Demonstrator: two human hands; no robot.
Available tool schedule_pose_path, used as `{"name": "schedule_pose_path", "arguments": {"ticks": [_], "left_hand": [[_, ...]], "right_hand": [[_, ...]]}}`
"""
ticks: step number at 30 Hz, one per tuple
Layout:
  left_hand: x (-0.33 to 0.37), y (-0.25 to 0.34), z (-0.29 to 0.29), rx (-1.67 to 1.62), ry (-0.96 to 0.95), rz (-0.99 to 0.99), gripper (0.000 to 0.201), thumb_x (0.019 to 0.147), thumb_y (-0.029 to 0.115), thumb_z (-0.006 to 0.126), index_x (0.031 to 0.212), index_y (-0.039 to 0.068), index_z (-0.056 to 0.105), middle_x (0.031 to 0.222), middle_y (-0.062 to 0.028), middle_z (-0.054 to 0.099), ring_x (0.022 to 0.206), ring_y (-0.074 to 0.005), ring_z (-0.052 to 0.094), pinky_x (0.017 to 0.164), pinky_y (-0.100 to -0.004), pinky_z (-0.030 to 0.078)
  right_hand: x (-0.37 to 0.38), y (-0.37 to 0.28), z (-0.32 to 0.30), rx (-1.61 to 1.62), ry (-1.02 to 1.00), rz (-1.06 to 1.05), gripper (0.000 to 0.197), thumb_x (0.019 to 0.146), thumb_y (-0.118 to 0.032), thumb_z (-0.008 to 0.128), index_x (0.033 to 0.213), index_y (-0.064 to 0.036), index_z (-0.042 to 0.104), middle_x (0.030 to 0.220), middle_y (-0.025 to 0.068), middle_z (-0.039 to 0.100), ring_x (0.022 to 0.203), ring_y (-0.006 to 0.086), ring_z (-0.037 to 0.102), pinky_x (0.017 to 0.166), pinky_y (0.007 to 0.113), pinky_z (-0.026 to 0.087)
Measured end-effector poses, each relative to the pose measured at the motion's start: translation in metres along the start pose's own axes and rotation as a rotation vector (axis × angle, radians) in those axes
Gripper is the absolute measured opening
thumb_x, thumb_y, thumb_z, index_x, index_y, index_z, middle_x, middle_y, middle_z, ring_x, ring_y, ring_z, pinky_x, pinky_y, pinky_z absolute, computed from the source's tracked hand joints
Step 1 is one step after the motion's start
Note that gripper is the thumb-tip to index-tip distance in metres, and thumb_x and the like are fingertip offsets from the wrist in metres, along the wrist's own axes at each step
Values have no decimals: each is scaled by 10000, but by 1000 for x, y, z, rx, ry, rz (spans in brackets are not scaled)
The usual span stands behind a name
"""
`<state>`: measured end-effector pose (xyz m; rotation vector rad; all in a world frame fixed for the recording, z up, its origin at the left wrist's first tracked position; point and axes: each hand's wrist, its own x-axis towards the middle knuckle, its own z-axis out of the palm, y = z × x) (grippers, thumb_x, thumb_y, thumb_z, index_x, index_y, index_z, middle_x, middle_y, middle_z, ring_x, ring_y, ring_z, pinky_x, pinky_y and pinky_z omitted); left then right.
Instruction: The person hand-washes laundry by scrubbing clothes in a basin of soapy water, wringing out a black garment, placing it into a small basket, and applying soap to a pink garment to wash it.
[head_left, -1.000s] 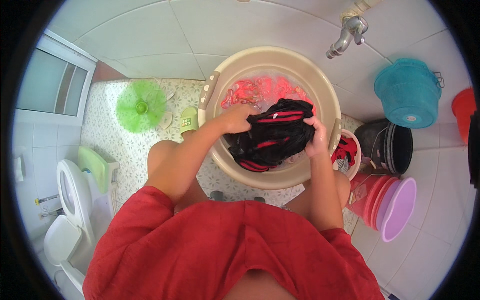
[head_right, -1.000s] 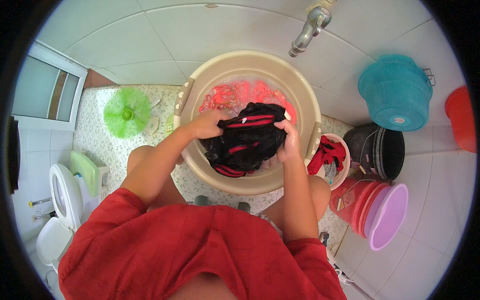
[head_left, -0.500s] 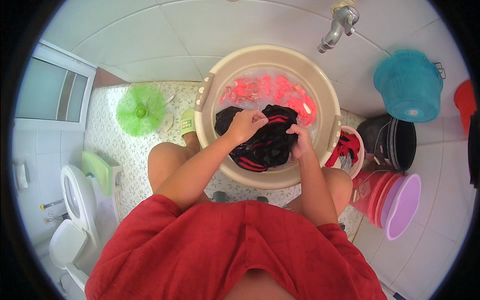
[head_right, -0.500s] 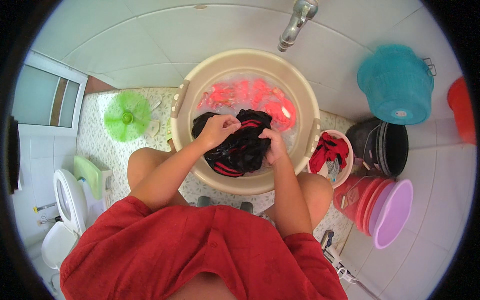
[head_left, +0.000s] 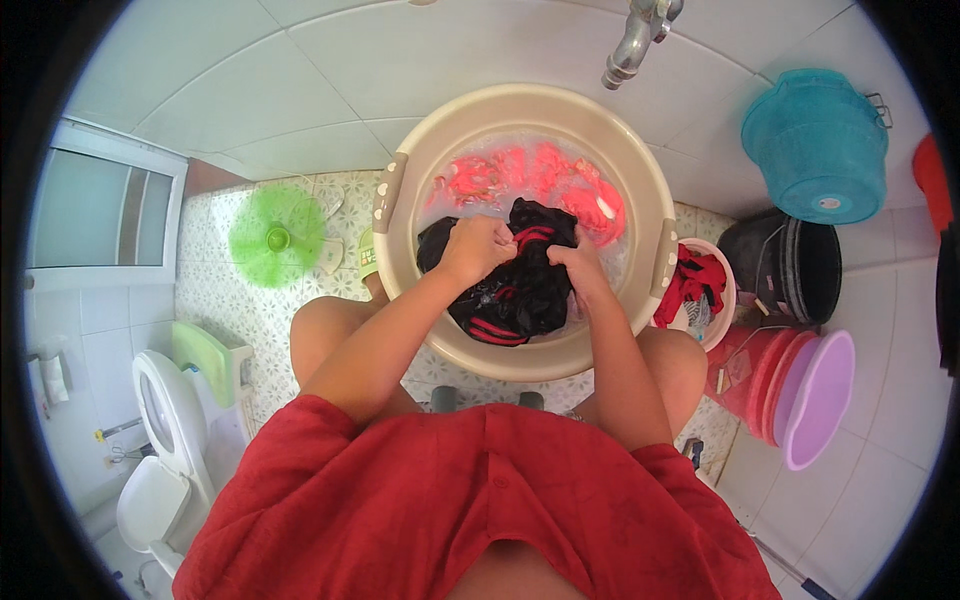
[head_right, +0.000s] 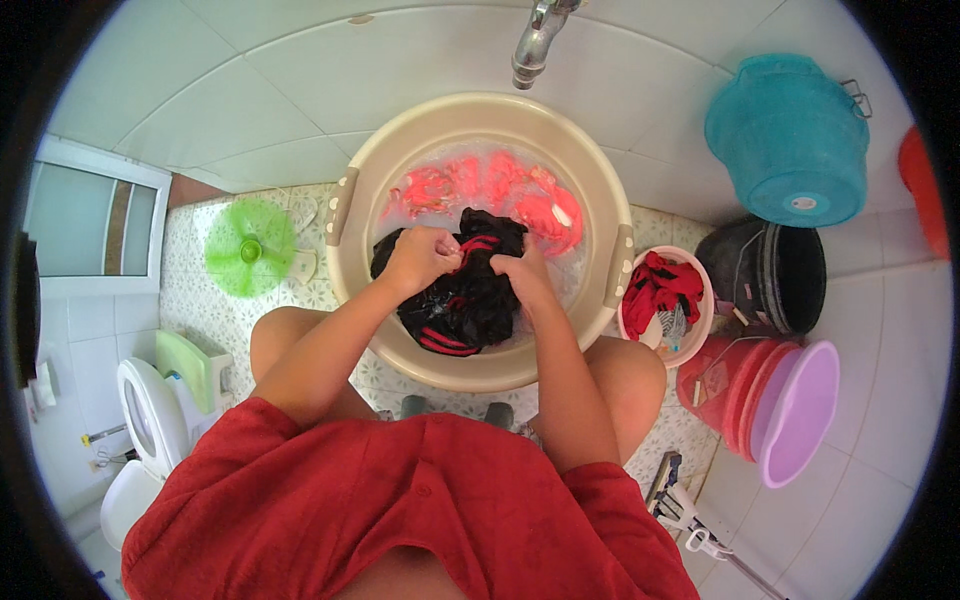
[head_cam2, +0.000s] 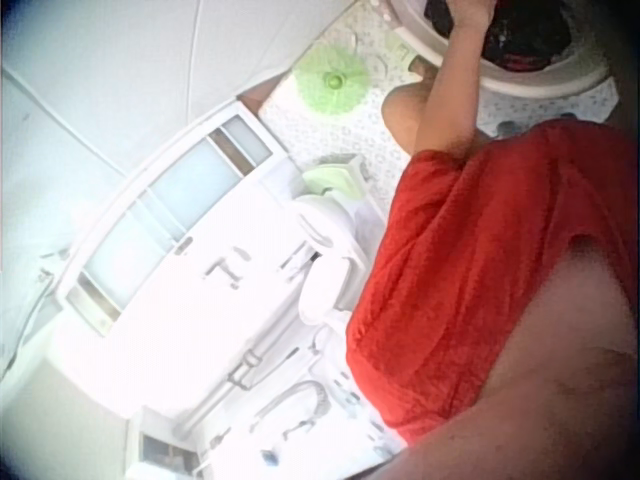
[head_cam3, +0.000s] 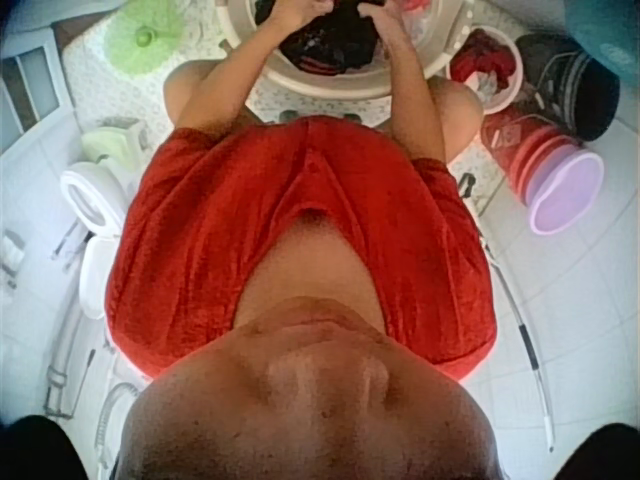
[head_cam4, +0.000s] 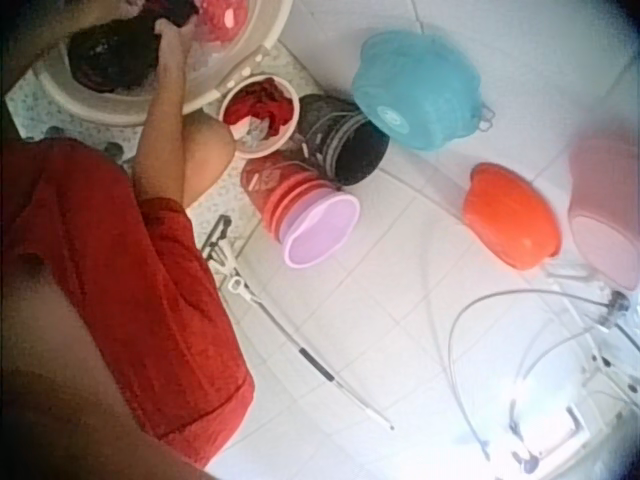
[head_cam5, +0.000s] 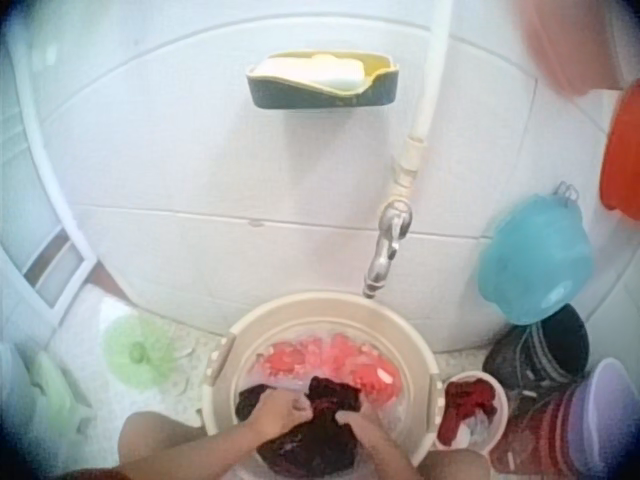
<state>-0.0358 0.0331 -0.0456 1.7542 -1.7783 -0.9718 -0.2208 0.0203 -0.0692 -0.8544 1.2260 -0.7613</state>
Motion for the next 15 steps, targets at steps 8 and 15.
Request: {"name": "schedule_pose_path", "arguments": {"ticks": [8, 15], "left_hand": [[31, 28, -30, -248, -55, 4, 132, 771, 118, 665, 759, -11, 638, 662, -52, 637, 611, -103, 598, 586, -244, 487], [96, 84, 35, 132, -29, 249, 99, 725, 125, 685, 785, 47, 682, 691, -89, 646, 654, -165, 629, 608, -287, 483]], "right_hand": [[3, 10, -2, -212, 179, -21, 566, 565, -126, 624, 1102, 20, 522, 871, 118, 621, 808, 238, 592, 765, 305, 457], [10, 27, 2, -303, 169, 2, 802, 564, -172, 647, 1263, 110, 373, 1172, 285, 523, 1120, 357, 508, 949, 349, 376]]}}
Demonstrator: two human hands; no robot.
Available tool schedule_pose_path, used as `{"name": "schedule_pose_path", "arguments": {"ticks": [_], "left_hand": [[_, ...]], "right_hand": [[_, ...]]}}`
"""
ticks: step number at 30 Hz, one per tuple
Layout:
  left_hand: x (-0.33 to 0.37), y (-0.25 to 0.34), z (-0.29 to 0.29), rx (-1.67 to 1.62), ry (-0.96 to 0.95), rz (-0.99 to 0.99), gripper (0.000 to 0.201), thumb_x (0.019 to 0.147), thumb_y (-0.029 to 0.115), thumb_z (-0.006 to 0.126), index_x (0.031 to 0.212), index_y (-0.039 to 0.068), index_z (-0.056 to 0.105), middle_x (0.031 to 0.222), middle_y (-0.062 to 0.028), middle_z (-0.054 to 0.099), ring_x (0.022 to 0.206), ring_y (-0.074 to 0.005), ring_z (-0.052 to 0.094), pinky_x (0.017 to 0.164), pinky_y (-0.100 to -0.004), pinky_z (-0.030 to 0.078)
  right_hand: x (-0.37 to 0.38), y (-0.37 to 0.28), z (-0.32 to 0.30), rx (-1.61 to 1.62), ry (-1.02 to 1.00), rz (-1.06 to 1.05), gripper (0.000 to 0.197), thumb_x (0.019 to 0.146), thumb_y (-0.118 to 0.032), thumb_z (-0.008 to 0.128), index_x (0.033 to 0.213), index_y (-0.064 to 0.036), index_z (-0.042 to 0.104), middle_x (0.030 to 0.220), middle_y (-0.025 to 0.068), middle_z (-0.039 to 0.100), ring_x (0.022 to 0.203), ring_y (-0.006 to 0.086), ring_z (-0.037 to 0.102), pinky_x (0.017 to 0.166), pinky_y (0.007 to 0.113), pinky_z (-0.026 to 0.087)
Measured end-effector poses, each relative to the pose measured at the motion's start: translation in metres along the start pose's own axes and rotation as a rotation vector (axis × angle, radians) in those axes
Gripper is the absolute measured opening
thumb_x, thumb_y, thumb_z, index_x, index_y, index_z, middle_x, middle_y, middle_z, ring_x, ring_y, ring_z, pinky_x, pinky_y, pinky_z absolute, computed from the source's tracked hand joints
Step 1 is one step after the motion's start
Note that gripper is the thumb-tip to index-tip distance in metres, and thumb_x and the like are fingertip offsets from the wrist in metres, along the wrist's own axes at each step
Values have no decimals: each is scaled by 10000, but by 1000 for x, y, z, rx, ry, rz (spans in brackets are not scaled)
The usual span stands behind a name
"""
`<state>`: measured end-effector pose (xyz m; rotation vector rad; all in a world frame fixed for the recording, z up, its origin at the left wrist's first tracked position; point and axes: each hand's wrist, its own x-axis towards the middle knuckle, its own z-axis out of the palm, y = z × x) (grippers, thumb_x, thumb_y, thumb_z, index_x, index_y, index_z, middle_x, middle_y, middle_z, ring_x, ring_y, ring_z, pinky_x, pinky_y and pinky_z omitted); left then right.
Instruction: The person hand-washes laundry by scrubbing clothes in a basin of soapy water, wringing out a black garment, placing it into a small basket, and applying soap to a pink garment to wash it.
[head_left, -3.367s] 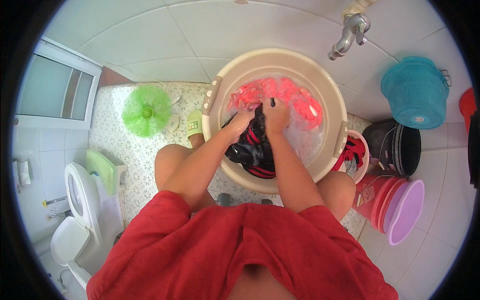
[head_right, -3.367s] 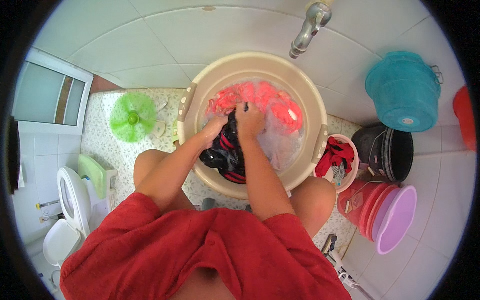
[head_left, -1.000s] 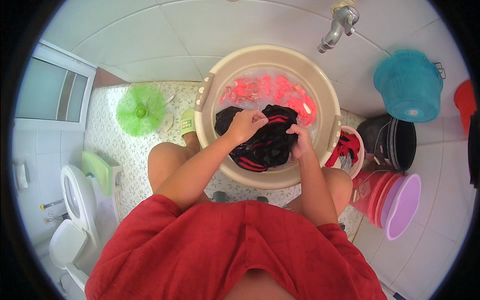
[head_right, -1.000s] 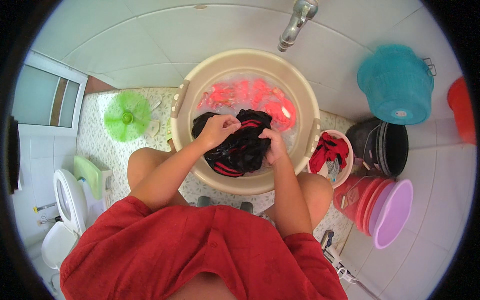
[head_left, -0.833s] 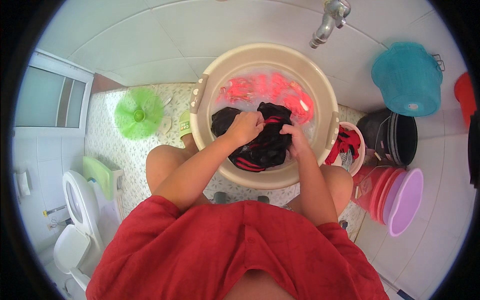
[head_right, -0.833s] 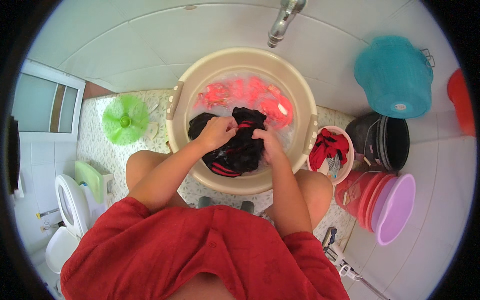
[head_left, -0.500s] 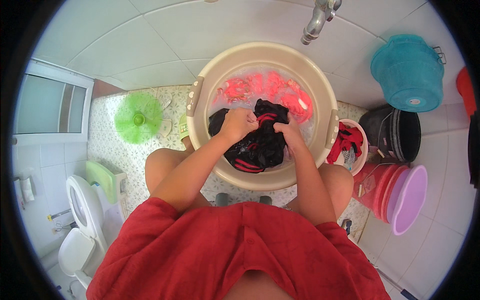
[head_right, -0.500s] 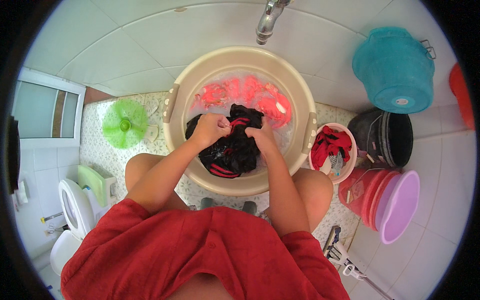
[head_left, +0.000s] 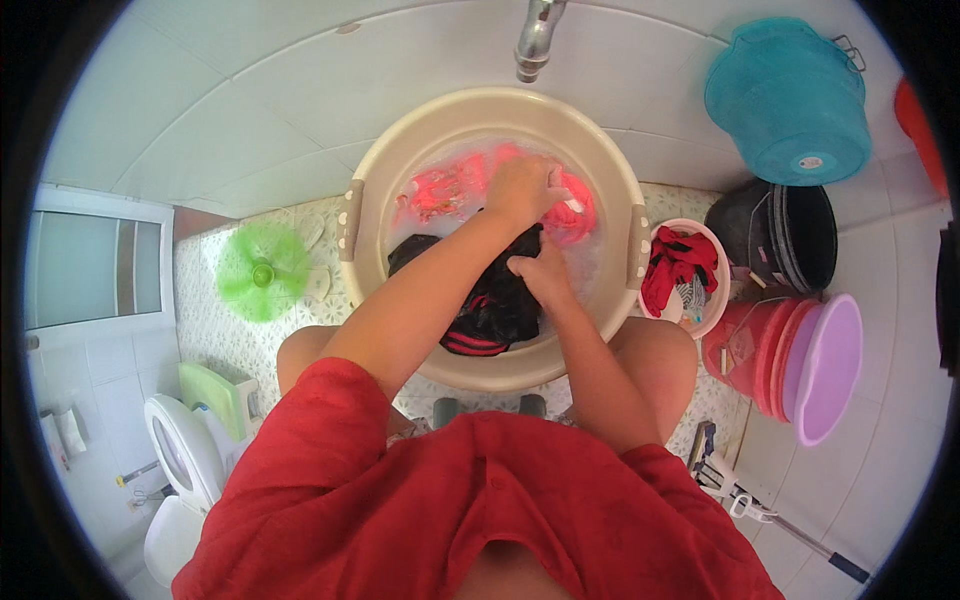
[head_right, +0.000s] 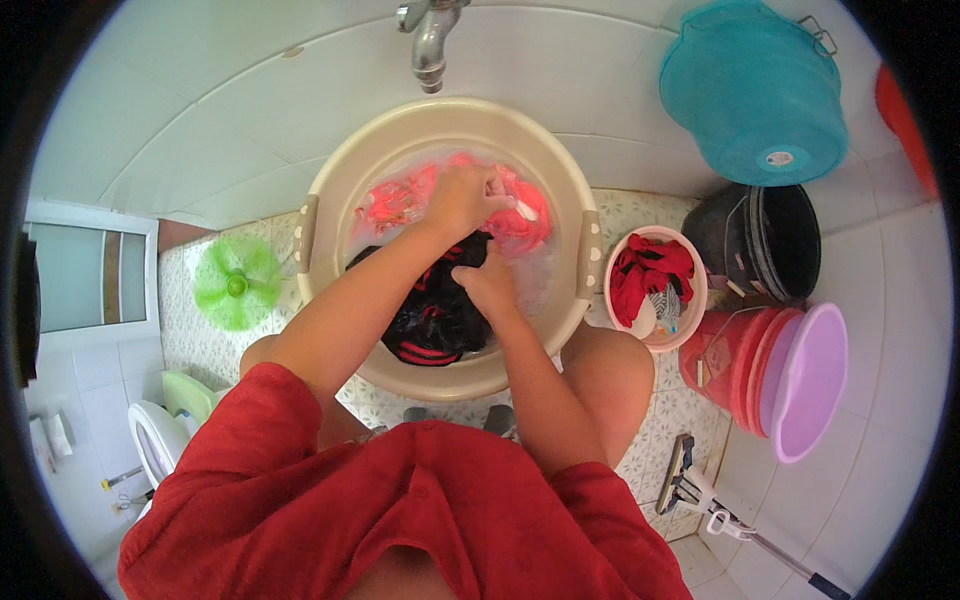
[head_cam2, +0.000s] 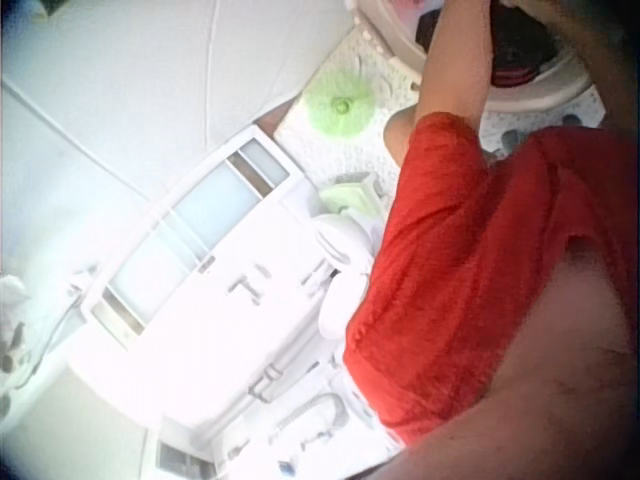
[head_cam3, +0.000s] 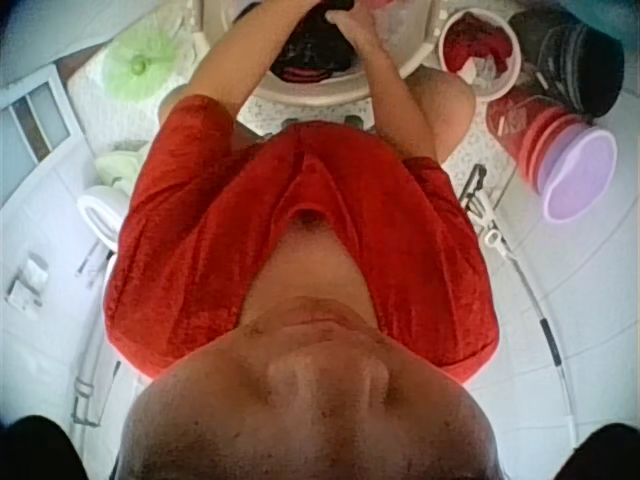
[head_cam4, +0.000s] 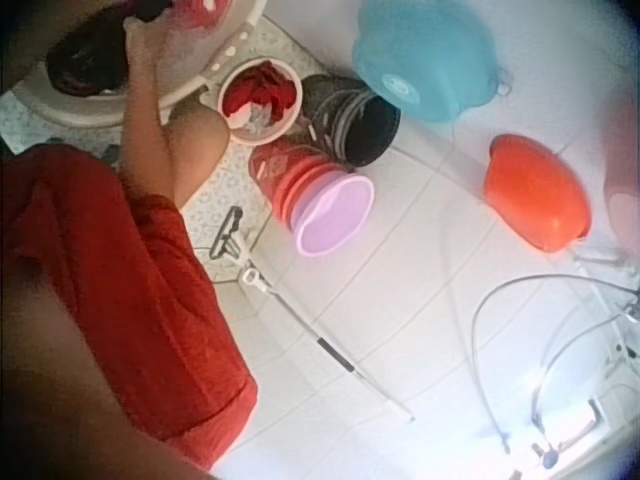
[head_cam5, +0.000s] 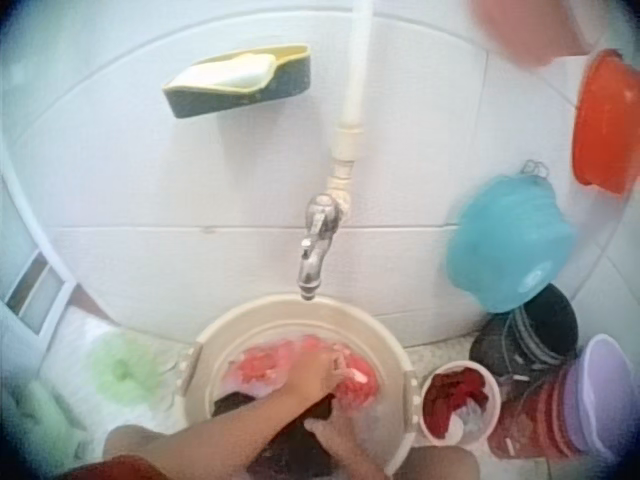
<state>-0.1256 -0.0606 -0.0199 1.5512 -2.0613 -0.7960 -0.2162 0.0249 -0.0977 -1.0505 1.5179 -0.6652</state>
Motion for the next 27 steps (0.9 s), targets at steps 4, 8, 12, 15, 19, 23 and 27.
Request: {"name": "schedule_pose_path", "arguments": {"ticks": [4, 8, 12, 15, 19, 23, 27], "left_hand": [[9, -23, 24, 42, 10, 109, 135, 711, 45, 635, 832, 57, 692, 771, -111, 667, 714, -224, 639, 682, -313, 499], [10, -27, 22, -111, -73, 75, 202, 736, 18, 591, 918, 48, 674, 907, -126, 664, 821, -233, 638, 773, -315, 495], [-6, -56, -9, -256, -50, 47, 299, 761, 20, 579, 1057, 46, 613, 1076, -140, 610, 947, -240, 613, 857, -337, 473], [-55, -92, -48, -119, -51, 19, 420, 786, 119, 605, 1191, 56, 514, 1139, -150, 572, 1012, -270, 579, 884, -361, 456], [-115, -94, -22, 512, -119, 309, 788, 796, 464, 590, 1407, 115, 235, 1271, -186, 463, 1167, -376, 443, 948, -437, 394], [-126, -83, -8, 742, -538, -95, 839, 797, 566, 521, 1432, 147, 168, 1392, -191, 320, 1221, -419, 368, 993, -461, 329], [-113, -137, 12, 577, -856, -280, 519, 848, 412, 482, 1255, 90, 477, 1278, -201, 469, 1136, -346, 490, 949, -448, 377]], "right_hand": [[3, -1, -2, 9, -31, 6, 789, 562, -165, 647, 1254, 110, 384, 1151, 288, 535, 1098, 359, 523, 934, 352, 389], [1, -1, -3, -2, 13, -10, 749, 564, -164, 647, 1223, 109, 418, 1097, 280, 565, 1067, 357, 543, 918, 355, 402], [-16, -41, -22, -412, -106, -65, 699, 563, -184, 658, 1188, 67, 468, 1053, 274, 580, 987, 384, 573, 877, 401, 434], [-22, -46, -24, -631, -177, -146, 733, 576, -181, 664, 1245, -15, 415, 1064, 272, 572, 925, 405, 584, 813, 438, 465], [-19, -31, 10, -742, 104, -249, 750, 611, -144, 646, 1272, -61, 302, 963, 281, 589, 885, 421, 586, 765, 455, 477], [-12, -33, 42, -987, -160, -130, 649, 647, -156, 606, 1223, -68, 319, 923, 244, 593, 891, 411, 582, 787, 467, 466], [25, 4, 80, -1094, -277, -67, 556, 716, -264, 566, 1212, -30, 473, 1050, 222, 604, 944, 353, 601, 816, 433, 472]]}}
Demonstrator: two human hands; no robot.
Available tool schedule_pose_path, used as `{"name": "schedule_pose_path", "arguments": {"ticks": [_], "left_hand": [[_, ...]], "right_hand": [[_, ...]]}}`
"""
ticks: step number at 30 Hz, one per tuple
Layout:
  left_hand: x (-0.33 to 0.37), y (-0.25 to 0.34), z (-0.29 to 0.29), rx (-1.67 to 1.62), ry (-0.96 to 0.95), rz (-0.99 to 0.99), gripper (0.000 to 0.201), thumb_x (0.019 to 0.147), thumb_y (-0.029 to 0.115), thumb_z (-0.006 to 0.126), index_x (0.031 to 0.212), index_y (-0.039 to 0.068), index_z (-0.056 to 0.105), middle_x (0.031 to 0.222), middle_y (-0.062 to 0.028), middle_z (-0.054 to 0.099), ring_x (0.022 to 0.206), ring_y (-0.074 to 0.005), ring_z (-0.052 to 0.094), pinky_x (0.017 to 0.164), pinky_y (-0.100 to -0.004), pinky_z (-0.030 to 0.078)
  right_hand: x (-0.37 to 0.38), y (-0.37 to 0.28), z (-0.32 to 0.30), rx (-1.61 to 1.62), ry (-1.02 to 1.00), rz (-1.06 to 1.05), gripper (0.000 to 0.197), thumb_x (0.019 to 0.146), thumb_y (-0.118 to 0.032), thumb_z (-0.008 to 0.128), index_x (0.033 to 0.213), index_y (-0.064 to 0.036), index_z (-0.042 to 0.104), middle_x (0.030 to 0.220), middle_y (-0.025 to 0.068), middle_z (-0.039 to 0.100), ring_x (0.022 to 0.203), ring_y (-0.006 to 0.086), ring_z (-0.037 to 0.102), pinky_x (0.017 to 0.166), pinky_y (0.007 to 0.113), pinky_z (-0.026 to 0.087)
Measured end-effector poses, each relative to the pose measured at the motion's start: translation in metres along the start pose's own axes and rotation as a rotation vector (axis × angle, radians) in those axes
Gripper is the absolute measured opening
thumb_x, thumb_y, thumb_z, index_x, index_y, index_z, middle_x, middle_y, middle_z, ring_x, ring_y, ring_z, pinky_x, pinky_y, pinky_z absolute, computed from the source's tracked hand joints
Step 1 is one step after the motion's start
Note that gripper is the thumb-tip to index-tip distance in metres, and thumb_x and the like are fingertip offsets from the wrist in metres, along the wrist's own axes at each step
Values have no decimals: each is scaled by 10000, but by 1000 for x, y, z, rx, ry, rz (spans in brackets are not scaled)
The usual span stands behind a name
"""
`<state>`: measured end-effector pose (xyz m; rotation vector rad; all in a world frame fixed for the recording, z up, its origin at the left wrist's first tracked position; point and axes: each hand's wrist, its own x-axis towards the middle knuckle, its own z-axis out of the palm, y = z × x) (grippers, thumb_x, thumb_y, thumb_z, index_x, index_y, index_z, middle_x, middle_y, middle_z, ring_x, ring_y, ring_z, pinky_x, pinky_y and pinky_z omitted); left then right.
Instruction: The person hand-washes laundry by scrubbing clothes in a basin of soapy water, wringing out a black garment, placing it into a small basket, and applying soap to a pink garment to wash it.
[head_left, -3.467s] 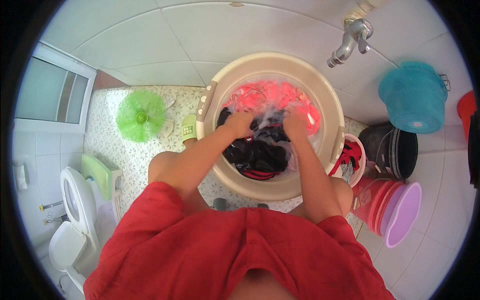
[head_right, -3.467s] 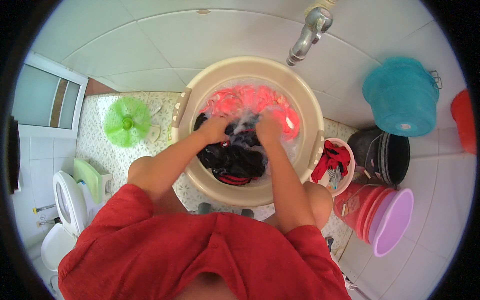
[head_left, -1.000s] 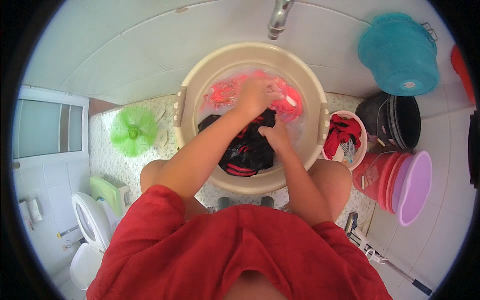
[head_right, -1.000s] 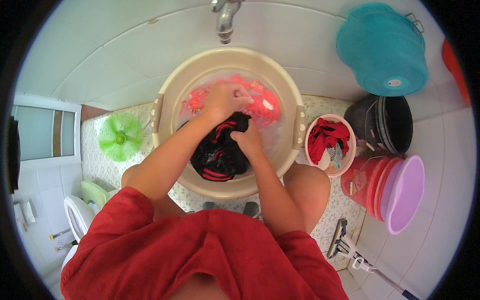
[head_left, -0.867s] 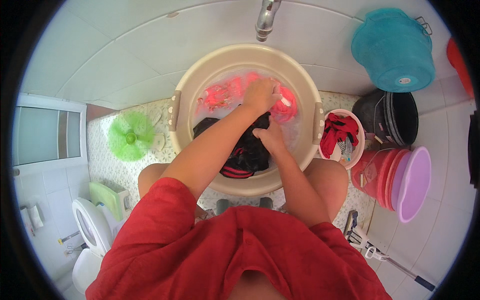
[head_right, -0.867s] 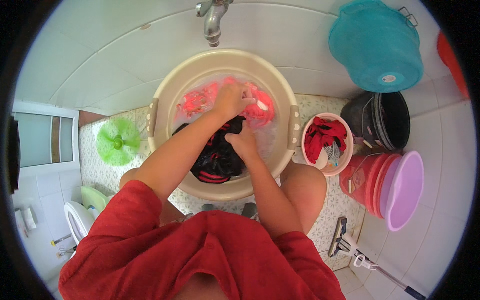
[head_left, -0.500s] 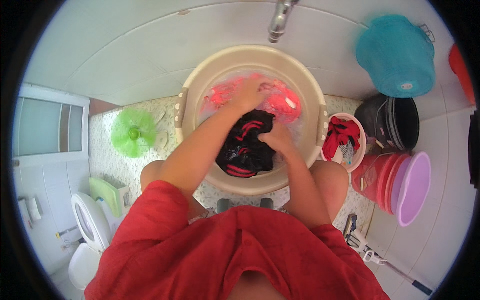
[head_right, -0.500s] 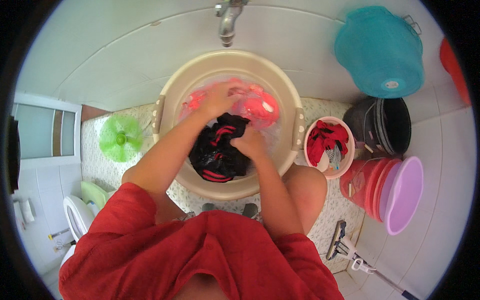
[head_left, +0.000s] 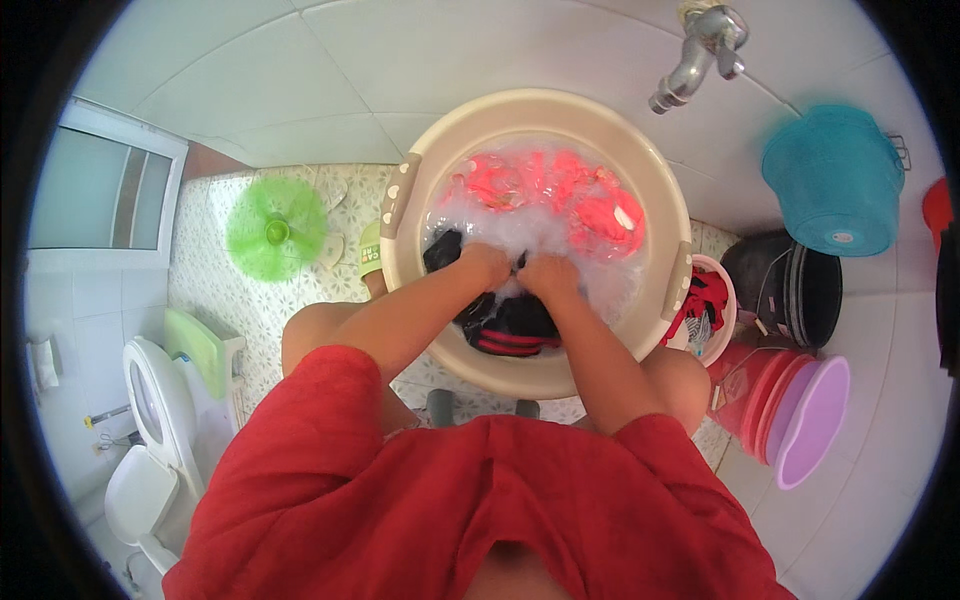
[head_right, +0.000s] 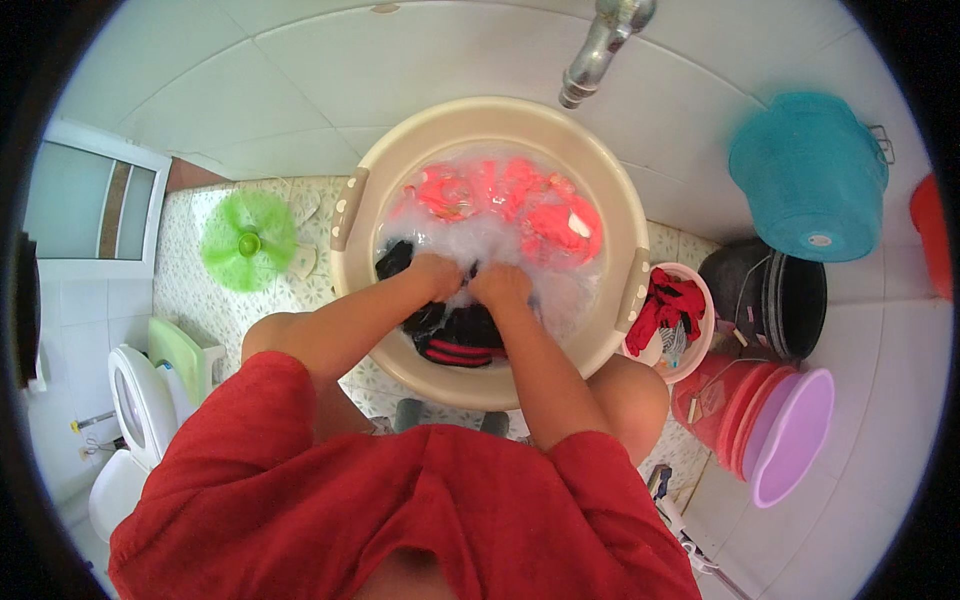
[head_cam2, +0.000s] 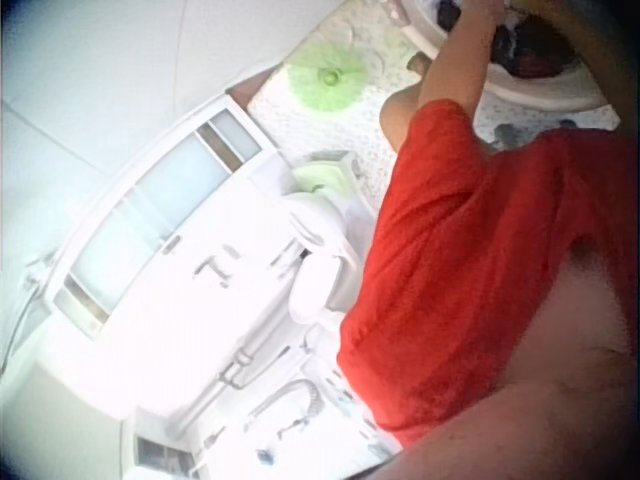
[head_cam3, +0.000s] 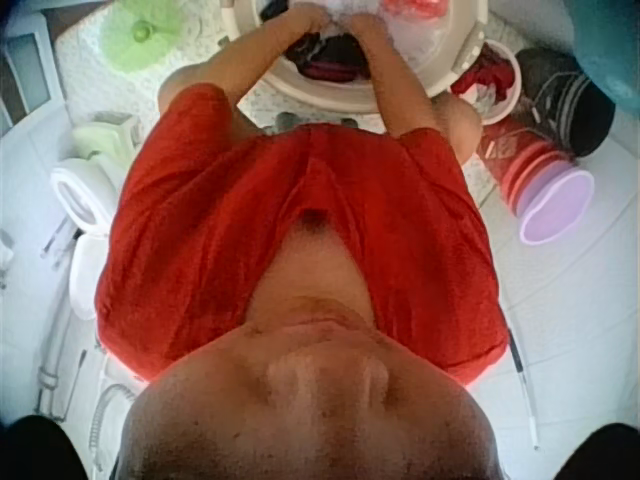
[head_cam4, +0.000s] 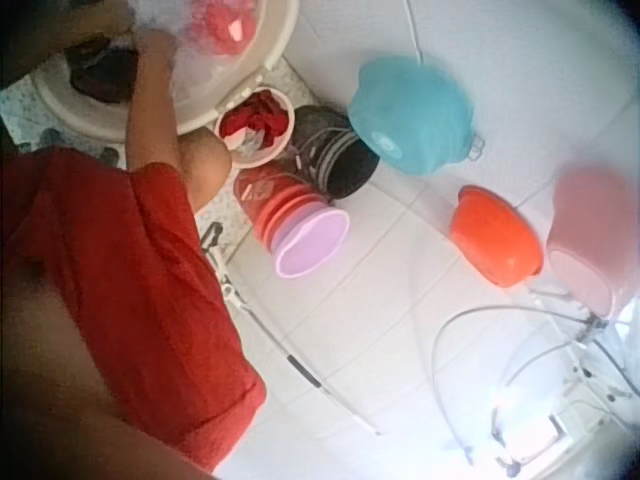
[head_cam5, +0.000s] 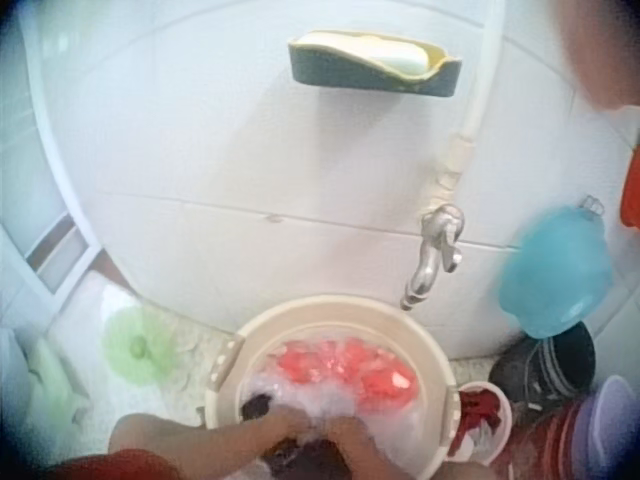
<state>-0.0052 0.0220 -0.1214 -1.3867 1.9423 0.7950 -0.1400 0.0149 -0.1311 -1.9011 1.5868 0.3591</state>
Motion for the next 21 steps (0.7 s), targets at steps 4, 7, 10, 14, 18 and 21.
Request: {"name": "schedule_pose_path", "arguments": {"ticks": [4, 7, 10, 14, 18, 21], "left_hand": [[62, 14, -36, -86, 161, 263, 354, 805, 321, 551, 1048, 74, 628, 1129, -175, 584, 1045, -295, 563, 907, -409, 419], [-6, -33, -18, -273, 482, 282, 287, 706, 131, 642, 987, 75, 630, 1048, -149, 614, 986, -305, 574, 846, -375, 451], [-39, -37, -47, -410, 746, 443, 242, 645, 9, 642, 883, 49, 628, 931, -134, 630, 897, -299, 593, 792, -367, 467], [-55, -79, -36, -970, 615, 292, 162, 595, -37, 629, 740, 32, 609, 838, -124, 617, 809, -276, 586, 728, -371, 468], [-106, -38, -76, -655, 564, 5, 217, 587, -17, 622, 790, 59, 611, 866, -112, 629, 842, -281, 591, 791, -367, 452], [-89, -5, -56, -171, 514, 2, 442, 654, 108, 623, 1089, 153, 559, 1169, -126, 525, 1068, -348, 496, 941, -481, 363]], "right_hand": [[115, 168, 73, 158, 302, -208, 571, 721, -313, 601, 1209, -36, 502, 1077, 199, 602, 969, 325, 592, 852, 380, 449], [23, 46, -17, 642, 87, -184, 447, 713, -247, 645, 1082, -3, 584, 991, 142, 635, 926, 270, 595, 841, 343, 435], [-22, 58, -60, 976, 230, -158, 375, 649, -85, 672, 1007, 0, 598, 913, 96, 635, 869, 206, 587, 821, 309, 429], [-55, 75, -97, 1248, 87, -253, 315, 590, 40, 648, 891, -27, 583, 837, 39, 623, 803, 149, 572, 777, 275, 428], [-67, 85, -100, 651, -17, -322, 343, 530, -1, 663, 846, -1, 531, 862, 122, 583, 838, 235, 564, 787, 293, 425], [-58, 55, -70, 327, 136, -406, 455, 549, -51, 656, 967, -5, 481, 893, 193, 558, 908, 360, 557, 822, 380, 436]]}}
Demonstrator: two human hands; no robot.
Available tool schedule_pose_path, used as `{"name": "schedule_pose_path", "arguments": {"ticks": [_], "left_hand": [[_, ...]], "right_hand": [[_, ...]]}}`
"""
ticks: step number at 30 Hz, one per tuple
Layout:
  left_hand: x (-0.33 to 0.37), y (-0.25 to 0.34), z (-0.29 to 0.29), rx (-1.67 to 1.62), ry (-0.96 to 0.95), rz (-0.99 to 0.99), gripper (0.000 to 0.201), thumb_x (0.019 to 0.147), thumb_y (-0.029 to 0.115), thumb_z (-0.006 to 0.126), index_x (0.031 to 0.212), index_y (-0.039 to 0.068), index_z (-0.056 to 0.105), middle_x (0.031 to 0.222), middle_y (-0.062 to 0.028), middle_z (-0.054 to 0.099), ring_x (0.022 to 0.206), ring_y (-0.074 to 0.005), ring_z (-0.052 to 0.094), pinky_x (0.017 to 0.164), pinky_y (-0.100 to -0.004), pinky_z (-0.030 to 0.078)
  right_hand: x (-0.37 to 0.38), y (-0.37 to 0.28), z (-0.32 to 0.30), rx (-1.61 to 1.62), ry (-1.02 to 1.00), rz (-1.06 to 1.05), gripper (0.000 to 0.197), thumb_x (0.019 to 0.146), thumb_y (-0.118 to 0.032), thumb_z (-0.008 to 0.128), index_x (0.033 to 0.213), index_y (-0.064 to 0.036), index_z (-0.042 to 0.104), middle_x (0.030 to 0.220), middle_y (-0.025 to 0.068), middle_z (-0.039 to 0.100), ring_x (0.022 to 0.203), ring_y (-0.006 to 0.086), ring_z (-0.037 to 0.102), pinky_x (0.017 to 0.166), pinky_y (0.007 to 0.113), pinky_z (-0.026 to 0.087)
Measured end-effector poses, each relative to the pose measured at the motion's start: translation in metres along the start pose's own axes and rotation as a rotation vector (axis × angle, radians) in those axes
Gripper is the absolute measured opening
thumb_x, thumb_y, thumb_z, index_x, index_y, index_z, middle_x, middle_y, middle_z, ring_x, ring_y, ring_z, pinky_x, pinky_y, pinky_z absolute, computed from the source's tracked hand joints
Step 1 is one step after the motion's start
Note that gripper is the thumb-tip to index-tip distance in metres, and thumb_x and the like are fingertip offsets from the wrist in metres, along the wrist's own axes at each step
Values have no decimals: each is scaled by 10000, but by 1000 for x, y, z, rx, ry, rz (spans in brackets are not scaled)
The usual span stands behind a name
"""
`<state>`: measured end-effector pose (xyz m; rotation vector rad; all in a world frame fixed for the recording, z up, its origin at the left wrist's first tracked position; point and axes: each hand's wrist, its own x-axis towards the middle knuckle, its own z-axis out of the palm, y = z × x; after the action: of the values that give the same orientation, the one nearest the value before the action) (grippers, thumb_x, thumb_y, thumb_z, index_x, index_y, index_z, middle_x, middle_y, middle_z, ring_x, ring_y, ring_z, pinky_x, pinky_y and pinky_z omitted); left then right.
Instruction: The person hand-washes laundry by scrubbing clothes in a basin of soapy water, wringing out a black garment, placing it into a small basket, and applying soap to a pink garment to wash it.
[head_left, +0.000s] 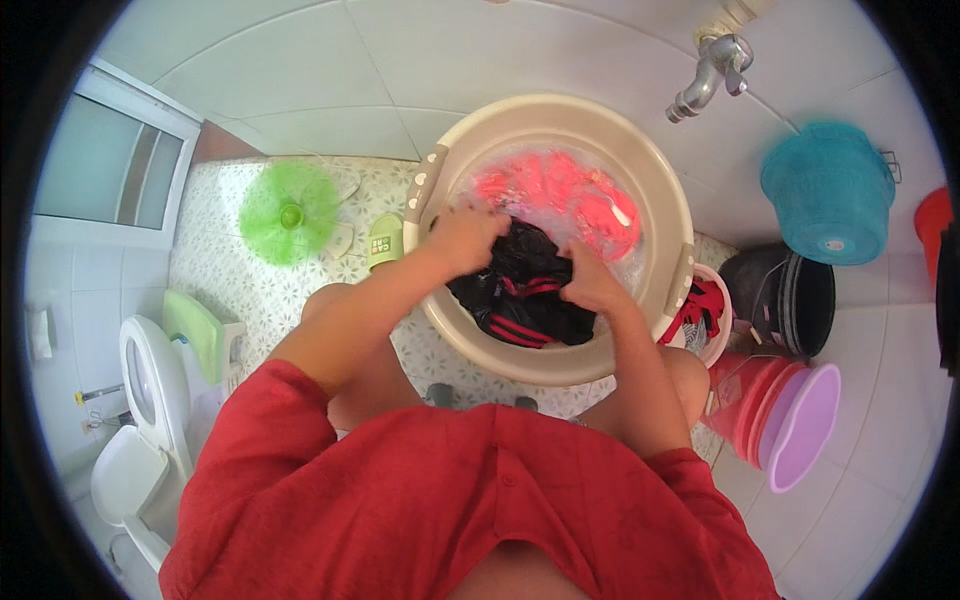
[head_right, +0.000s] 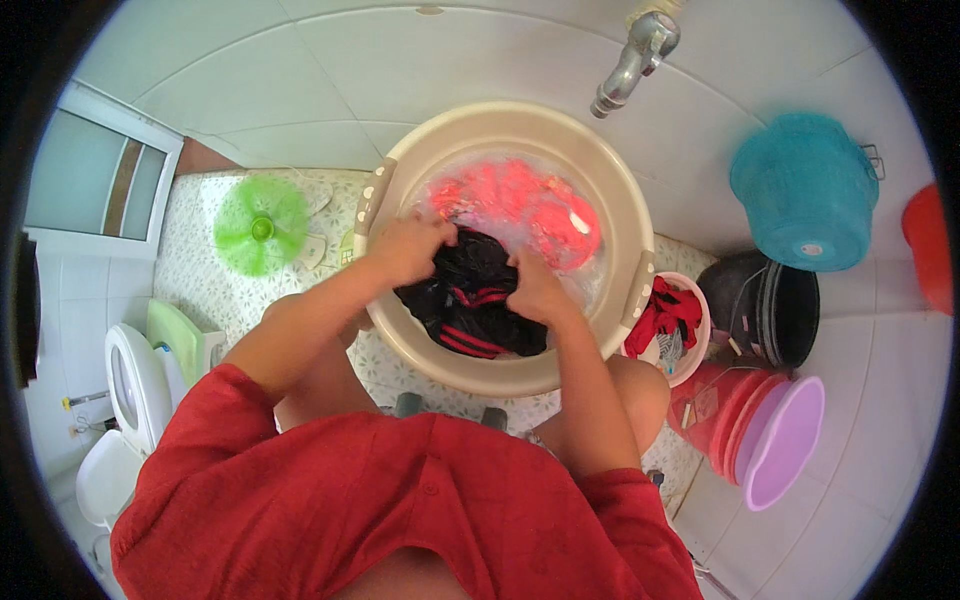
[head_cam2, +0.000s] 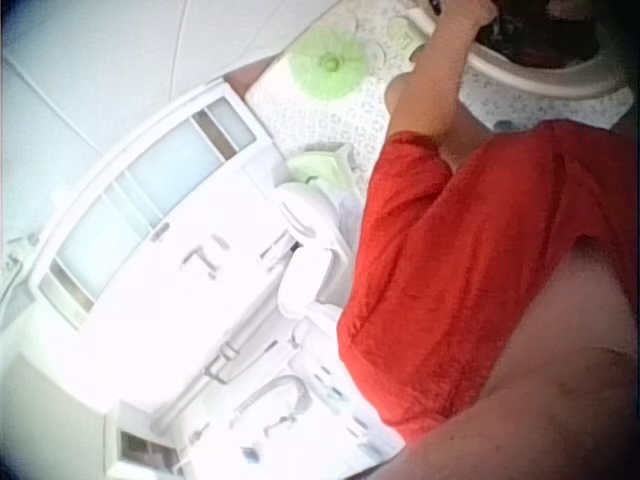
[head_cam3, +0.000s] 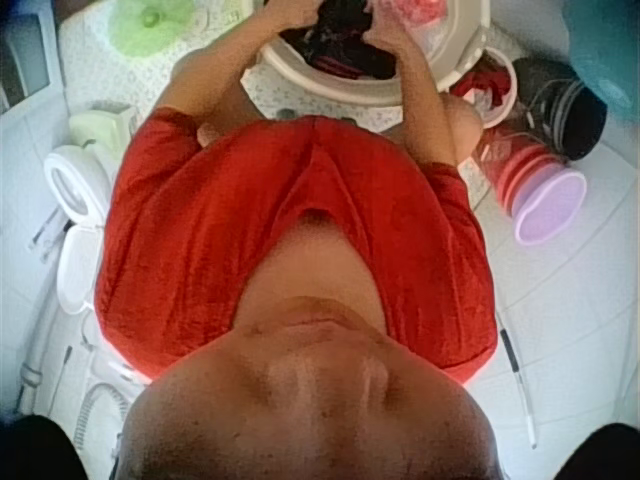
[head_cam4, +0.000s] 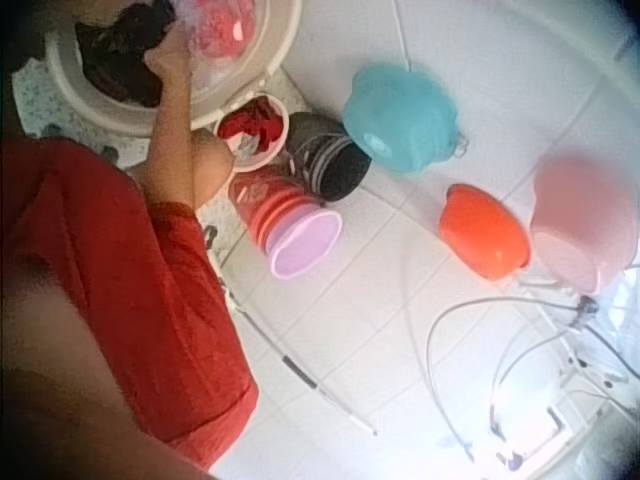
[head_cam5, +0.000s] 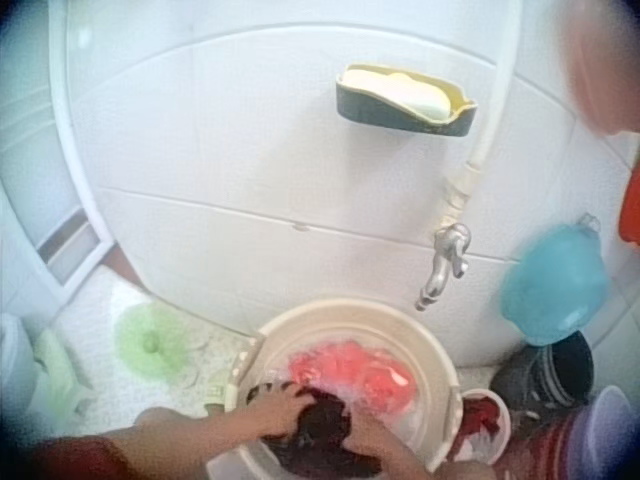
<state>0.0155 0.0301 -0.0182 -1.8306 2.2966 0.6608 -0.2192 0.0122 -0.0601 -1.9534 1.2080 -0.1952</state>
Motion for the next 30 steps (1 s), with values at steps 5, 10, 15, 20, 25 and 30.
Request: {"name": "schedule_pose_path", "arguments": {"ticks": [5, 10, 15, 20, 25, 30], "left_hand": [[11, 27, 46, 171, -249, -118, 617, 787, 375, 591, 1356, 271, 376, 1460, -149, 187, 1305, -434, 206, 983, -618, 241], [68, 6, 115, 276, -341, -147, 401, 770, 308, 617, 1165, 246, 590, 1312, -95, 458, 1219, -309, 413, 969, -547, 307], [62, -21, 72, -17, -84, -20, 360, 656, 118, 648, 1010, 180, 660, 1001, -108, 633, 1007, -308, 576, 860, -394, 450], [23, -33, 9, -463, -71, -16, 283, 575, 175, 735, 852, 135, 694, 966, -110, 586, 991, -309, 527, 844, -455, 390], [-6, 4, -32, -133, -85, -18, 450, 528, 379, 806, 905, 153, 704, 1043, -83, 594, 1108, -306, 454, 943, -520, 294], [-2, 13, 27, 286, 30, 17, 501, 642, 491, 698, 1012, 154, 671, 1234, -126, 443, 1195, -342, 343, 993, -521, 223]], "right_hand": [[32, -24, 45, -293, -71, 279, 554, 633, -157, 645, 1120, -14, 423, 1022, 235, 560, 1007, 401, 539, 876, 425, 430], [67, 37, 76, -287, -209, 249, 571, 696, -309, 618, 1163, -8, 485, 1119, 234, 560, 1036, 376, 539, 919, 414, 414], [56, 36, 35, -65, 111, 27, 334, 628, -105, 634, 941, 12, 650, 973, 190, 637, 917, 343, 593, 821, 380, 457], [17, -9, -15, 461, 216, 379, 305, 553, -51, 613, 849, 11, 653, 851, 180, 644, 865, 344, 591, 784, 403, 456], [-4, -17, 0, -25, 511, 186, 285, 569, -69, 600, 849, -14, 615, 892, 195, 593, 891, 340, 569, 770, 411, 456], [20, -33, 54, -309, 294, 224, 493, 605, -161, 614, 1071, -62, 489, 1041, 192, 509, 970, 402, 525, 846, 461, 442]]}}
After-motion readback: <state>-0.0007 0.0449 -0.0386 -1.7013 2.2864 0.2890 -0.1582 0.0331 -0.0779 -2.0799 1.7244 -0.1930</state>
